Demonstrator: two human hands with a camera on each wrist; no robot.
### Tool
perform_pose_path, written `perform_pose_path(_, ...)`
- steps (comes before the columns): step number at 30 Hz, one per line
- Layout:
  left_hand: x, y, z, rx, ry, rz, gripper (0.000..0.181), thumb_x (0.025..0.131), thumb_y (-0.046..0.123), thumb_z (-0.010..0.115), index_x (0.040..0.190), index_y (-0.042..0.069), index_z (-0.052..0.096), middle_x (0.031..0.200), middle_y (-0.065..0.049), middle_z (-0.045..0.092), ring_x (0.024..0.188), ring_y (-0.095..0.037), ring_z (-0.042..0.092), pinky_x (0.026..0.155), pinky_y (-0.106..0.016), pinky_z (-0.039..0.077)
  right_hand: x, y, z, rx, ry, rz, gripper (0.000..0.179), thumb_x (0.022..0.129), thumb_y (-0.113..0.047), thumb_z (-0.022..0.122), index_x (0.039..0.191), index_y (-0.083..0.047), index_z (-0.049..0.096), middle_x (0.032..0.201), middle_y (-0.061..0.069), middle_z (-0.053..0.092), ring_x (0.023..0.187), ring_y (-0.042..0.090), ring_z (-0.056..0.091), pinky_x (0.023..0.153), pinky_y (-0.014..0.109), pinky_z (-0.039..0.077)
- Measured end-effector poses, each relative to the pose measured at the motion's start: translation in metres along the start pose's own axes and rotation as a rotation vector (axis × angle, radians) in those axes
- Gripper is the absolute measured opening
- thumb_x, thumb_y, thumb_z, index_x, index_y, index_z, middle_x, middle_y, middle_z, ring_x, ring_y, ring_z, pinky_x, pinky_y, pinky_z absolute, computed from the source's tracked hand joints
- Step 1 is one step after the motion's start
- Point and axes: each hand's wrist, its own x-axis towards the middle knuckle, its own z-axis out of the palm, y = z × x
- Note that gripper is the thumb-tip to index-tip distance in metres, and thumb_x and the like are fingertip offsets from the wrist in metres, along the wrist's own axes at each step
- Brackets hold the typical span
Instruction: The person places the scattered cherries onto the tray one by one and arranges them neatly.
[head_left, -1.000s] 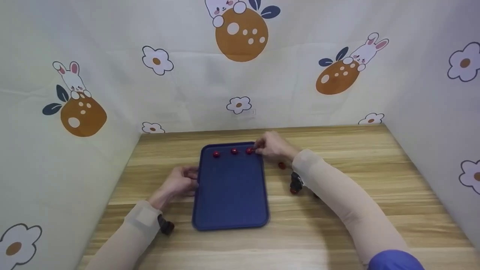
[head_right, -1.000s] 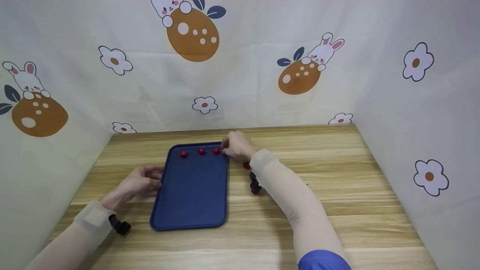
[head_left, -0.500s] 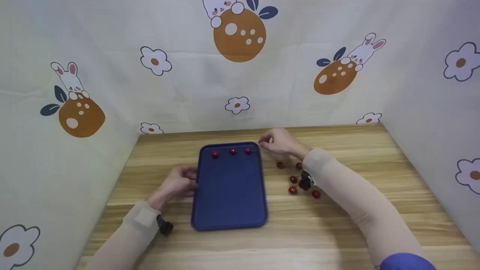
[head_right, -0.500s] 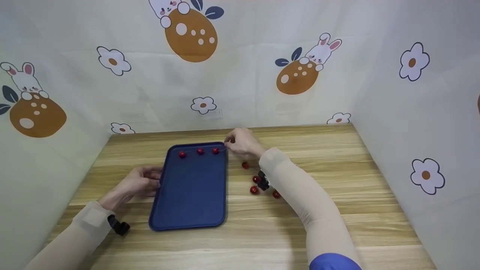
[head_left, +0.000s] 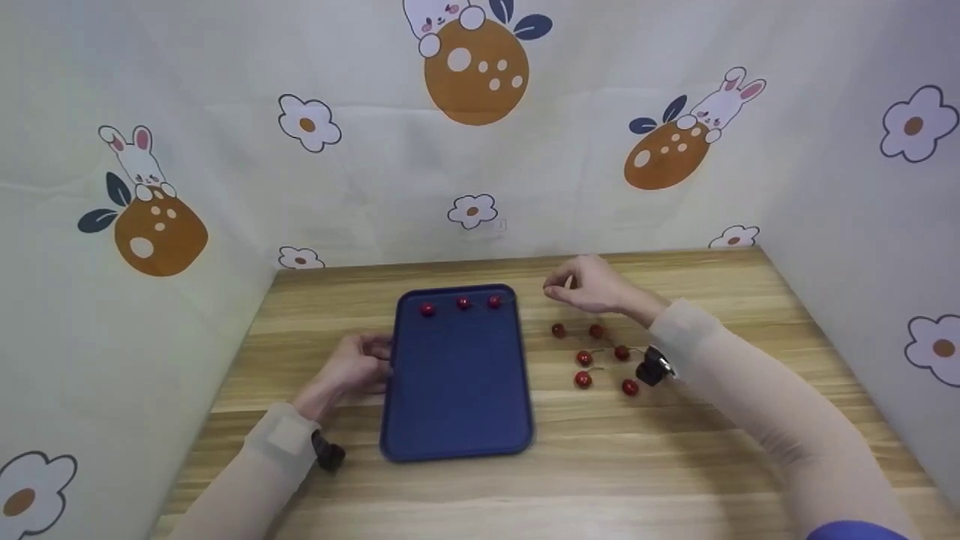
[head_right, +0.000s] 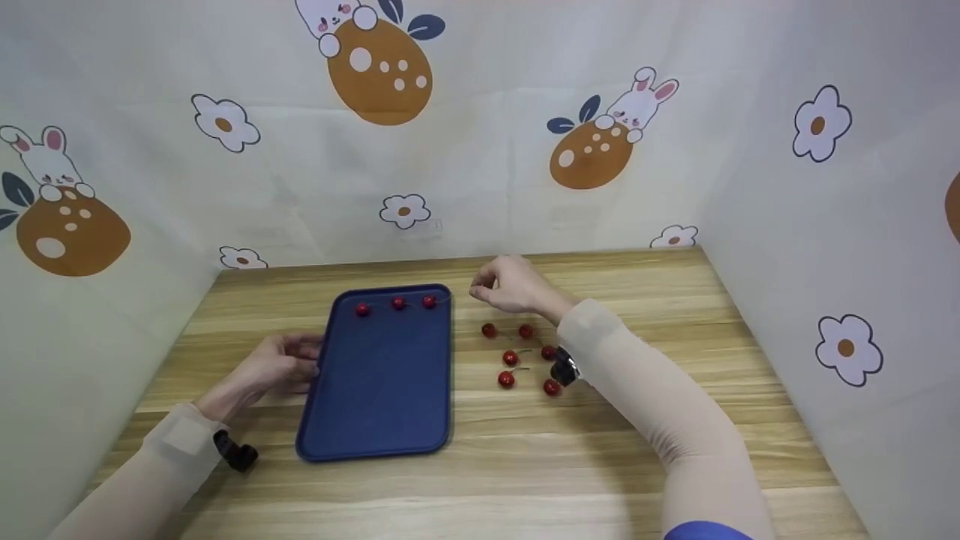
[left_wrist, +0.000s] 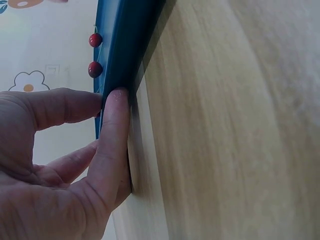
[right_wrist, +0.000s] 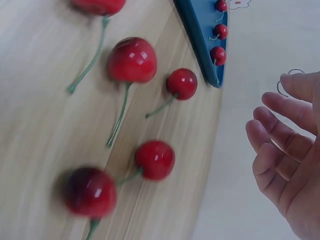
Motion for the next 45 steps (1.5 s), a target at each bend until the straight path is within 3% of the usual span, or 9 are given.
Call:
perform_pose_path(6,-0.001,0.0,0.0,-0.03,-0.014,-0.025,0.071,0.091,-0.012,0.065,0.159,-0.017,0.047,0.122,-0.024,0.076,0.095,-0.015,0.073,0.073,-0.033,0.07,-0.023,0.008,-0.01,-0.017,-0.06,0.007,0.024,0.105,-0.021,0.075,0.118,-0.003,0.086,0.109,0.011,0.087,0.085,0.02,0.077,0.079,0.032,0.061)
perform_pose_path(9,0.0,0.0,0.001,-0.024,-0.004,-0.018,0.07,0.089,-0.014,0.065,0.157,-0.017,0.05,0.118,-0.021,0.076,0.095,-0.015,0.072,0.074,-0.03,0.069,-0.037,0.014,-0.015,-0.027,-0.078,0.011,0.023,0.105,-0.02,0.075,0.117,-0.004,0.086,0.108,0.01,0.087,0.087,0.02,0.077,0.08,0.031,0.06)
perform_pose_path(17,-0.001,0.001,0.001,-0.081,-0.008,-0.064,0.071,0.089,-0.015,0.064,0.158,-0.015,0.049,0.113,-0.011,0.069,0.094,-0.015,0.069,0.074,-0.03,0.068,-0.078,0.035,-0.033,-0.04,-0.063,0.001,0.019,0.102,-0.014,0.078,0.115,-0.002,0.086,0.109,0.013,0.086,0.086,0.017,0.075,0.077,0.023,0.059)
perform_pose_path(25,0.0,0.001,0.002,-0.095,-0.005,-0.093,0.07,0.091,-0.015,0.063,0.16,-0.012,0.049,0.115,-0.012,0.069,0.092,-0.016,0.071,0.074,-0.031,0.069,-0.115,0.054,-0.047,-0.146,-0.083,-0.02,0.018,0.097,-0.008,0.08,0.114,-0.005,0.086,0.106,0.01,0.086,0.084,0.016,0.076,0.077,0.026,0.062)
perform_pose_path(30,0.0,0.001,0.001,-0.066,-0.004,-0.084,0.071,0.091,-0.013,0.065,0.16,-0.013,0.049,0.118,-0.015,0.071,0.094,-0.016,0.071,0.075,-0.032,0.07,-0.135,0.066,-0.044,-0.117,-0.097,-0.057,0.02,0.091,-0.001,0.082,0.111,-0.003,0.086,0.103,0.012,0.087,0.082,0.015,0.077,0.075,0.024,0.065)
perform_pose_path(36,0.001,0.001,0.001,0.006,-0.002,-0.049,0.072,0.089,-0.012,0.068,0.159,-0.014,0.051,0.118,-0.019,0.074,0.091,-0.015,0.072,0.075,-0.032,0.071,-0.159,0.079,-0.038,-0.086,-0.08,-0.023,0.025,0.086,0.001,0.081,0.11,-0.005,0.086,0.102,0.008,0.086,0.084,0.009,0.075,0.076,0.024,0.064)
perform_pose_path(45,-0.001,0.001,0.0,-0.015,-0.014,-0.028,0.073,0.09,-0.012,0.067,0.16,-0.016,0.047,0.114,-0.016,0.075,0.088,-0.013,0.071,0.071,-0.028,0.067,-0.178,0.089,-0.031,-0.005,-0.08,-0.003,0.019,0.083,-0.006,0.091,0.101,-0.01,0.086,0.093,0.002,0.084,0.08,-0.001,0.07,0.073,0.022,0.063)
